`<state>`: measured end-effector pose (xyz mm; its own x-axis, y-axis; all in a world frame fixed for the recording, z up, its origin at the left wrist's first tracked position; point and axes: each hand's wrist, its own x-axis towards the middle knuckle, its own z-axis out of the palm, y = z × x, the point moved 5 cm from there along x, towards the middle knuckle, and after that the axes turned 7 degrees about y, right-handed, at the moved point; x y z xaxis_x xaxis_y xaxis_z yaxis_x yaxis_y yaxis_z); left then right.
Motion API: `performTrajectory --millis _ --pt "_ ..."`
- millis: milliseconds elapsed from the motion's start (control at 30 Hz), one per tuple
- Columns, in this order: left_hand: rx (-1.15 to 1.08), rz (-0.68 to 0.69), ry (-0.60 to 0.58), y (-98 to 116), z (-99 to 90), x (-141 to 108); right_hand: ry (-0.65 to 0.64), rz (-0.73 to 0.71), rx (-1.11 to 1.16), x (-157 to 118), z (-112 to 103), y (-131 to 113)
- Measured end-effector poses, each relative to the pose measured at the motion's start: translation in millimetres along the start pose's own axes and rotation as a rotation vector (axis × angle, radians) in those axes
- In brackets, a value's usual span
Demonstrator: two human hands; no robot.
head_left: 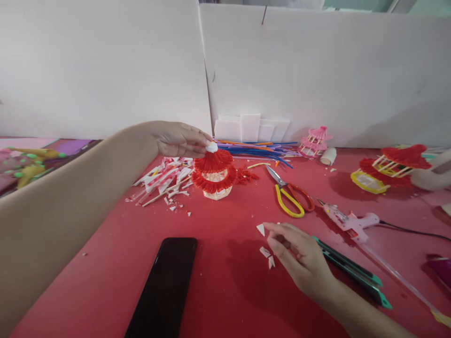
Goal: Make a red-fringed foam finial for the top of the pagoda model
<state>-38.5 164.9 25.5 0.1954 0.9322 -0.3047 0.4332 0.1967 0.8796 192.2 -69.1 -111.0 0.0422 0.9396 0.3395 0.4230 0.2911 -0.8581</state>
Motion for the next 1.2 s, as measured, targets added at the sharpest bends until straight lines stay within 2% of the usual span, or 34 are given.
performTrajectory --millis 200,467,933,1200 --pt "-0.041 -0.021 0.024 0 1.7 1 -0.015 0.0 -0.005 1 1 -2" --pt "-0.13 -0.069 0.007 -10 1.8 8 0.0 -0.039 -0.012 1 1 -5" --pt "0.038 -0.105 -0.067 -5 5.1 7 -0.021 -0.024 0.015 0 3 -4" --pt "0.005 -0.029 0.012 0 7.9 -1 -0.021 -0.027 0.003 1 2 -6"
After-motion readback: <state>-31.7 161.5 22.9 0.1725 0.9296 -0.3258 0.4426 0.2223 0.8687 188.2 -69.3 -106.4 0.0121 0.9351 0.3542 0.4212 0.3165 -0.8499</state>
